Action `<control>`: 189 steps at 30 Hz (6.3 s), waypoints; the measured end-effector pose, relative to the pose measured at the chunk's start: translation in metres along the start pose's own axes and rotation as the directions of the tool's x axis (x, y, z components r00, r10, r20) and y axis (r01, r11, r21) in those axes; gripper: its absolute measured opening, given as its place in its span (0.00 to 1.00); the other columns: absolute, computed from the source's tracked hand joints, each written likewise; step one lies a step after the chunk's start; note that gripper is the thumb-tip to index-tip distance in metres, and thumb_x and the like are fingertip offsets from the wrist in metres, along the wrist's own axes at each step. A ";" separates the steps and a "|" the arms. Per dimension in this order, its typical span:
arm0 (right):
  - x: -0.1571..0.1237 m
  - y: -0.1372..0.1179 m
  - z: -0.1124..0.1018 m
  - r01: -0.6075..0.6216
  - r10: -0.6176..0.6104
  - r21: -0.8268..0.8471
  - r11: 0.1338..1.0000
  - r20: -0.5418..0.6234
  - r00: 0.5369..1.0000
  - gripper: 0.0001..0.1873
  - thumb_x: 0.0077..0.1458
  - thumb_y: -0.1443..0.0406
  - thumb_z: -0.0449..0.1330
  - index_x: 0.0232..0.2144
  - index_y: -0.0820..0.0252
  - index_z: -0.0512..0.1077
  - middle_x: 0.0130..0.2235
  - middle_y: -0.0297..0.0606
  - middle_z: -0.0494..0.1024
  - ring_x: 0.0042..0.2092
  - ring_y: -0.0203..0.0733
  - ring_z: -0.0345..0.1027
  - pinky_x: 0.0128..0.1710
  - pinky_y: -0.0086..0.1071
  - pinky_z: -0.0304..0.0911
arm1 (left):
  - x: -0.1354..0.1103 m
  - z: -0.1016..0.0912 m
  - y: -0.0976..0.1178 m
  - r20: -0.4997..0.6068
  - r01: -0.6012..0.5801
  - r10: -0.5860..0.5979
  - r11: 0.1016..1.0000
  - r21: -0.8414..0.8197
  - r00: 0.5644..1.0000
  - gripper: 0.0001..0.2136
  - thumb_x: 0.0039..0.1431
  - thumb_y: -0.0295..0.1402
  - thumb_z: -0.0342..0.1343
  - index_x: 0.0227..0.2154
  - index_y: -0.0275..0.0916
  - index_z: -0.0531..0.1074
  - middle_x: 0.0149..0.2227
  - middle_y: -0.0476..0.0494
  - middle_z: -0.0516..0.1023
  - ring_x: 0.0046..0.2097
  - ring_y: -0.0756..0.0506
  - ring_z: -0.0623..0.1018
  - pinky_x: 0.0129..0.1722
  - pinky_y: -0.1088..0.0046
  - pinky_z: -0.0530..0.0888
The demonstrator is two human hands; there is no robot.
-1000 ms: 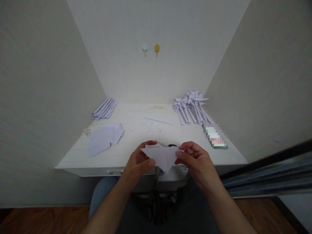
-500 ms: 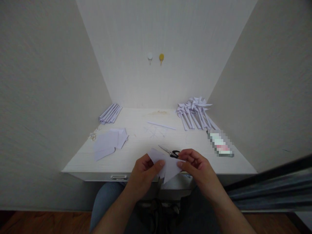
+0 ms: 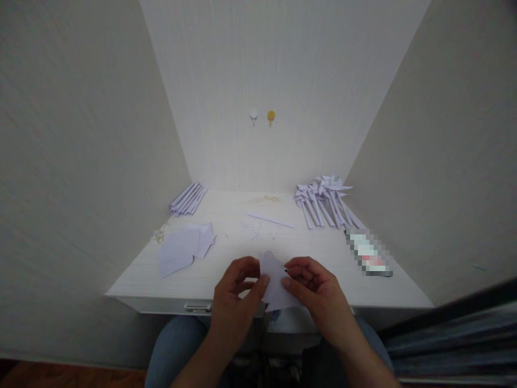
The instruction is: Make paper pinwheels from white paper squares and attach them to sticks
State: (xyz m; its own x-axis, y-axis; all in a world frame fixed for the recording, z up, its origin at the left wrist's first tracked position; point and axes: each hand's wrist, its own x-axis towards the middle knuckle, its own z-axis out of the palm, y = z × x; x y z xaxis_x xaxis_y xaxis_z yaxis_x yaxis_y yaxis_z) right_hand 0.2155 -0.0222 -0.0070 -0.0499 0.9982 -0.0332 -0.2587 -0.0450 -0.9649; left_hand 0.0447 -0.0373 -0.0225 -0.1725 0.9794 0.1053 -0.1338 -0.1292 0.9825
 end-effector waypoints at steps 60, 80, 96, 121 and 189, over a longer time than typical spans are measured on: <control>-0.014 0.007 -0.008 0.049 0.177 -0.590 0.806 0.320 0.931 0.12 0.69 0.59 0.55 0.33 0.57 0.72 0.30 0.31 0.69 0.32 0.38 0.60 0.31 0.32 0.55 | 0.010 -0.009 0.005 0.223 -0.119 0.050 0.945 0.305 0.973 0.05 0.55 0.33 0.62 0.35 0.41 0.76 0.33 0.49 0.79 0.34 0.47 0.79 0.31 0.74 0.76; -0.015 0.017 -0.007 -0.090 0.218 -0.421 0.903 0.267 0.939 0.13 0.61 0.56 0.64 0.30 0.58 0.73 0.26 0.28 0.66 0.27 0.34 0.55 0.25 0.31 0.49 | 0.023 -0.008 -0.002 0.180 0.124 -0.122 0.992 0.003 0.976 0.11 0.48 0.32 0.70 0.35 0.39 0.76 0.27 0.52 0.77 0.29 0.51 0.75 0.29 0.78 0.69; -0.001 0.035 -0.003 -0.143 0.149 -0.117 0.983 0.051 0.987 0.21 0.47 0.48 0.73 0.27 0.59 0.78 0.24 0.33 0.77 0.27 0.38 0.69 0.27 0.32 0.65 | 0.002 -0.014 -0.011 0.222 0.221 -0.234 0.972 0.082 0.947 0.12 0.56 0.42 0.69 0.32 0.37 0.81 0.29 0.46 0.83 0.30 0.46 0.79 0.29 0.73 0.77; -0.002 0.026 0.001 -0.131 0.133 -0.019 0.991 0.098 0.986 0.14 0.50 0.55 0.73 0.30 0.58 0.77 0.26 0.33 0.79 0.26 0.37 0.70 0.28 0.32 0.64 | -0.002 -0.007 -0.002 0.133 0.234 -0.231 0.972 -0.006 0.964 0.12 0.56 0.41 0.69 0.37 0.37 0.85 0.32 0.45 0.86 0.32 0.46 0.80 0.33 0.70 0.77; -0.025 0.022 0.014 0.416 -0.481 -0.642 0.644 0.083 0.873 0.04 0.62 0.66 0.63 0.33 0.55 0.72 0.29 0.30 0.77 0.30 0.37 0.71 0.32 0.31 0.67 | -0.007 0.000 -0.008 -0.139 -0.290 0.328 0.927 0.238 0.934 0.14 0.53 0.27 0.66 0.39 0.44 0.70 0.38 0.51 0.74 0.34 0.50 0.79 0.30 0.78 0.79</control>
State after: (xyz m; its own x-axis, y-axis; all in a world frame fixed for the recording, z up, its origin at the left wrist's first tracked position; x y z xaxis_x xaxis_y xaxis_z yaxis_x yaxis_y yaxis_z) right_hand 0.1974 -0.0486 -0.0240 0.0007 0.8897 0.4566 0.4319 0.4115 -0.8025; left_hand 0.0469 -0.0431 -0.0307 -0.3410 0.8511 0.3992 0.1582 -0.3666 0.9168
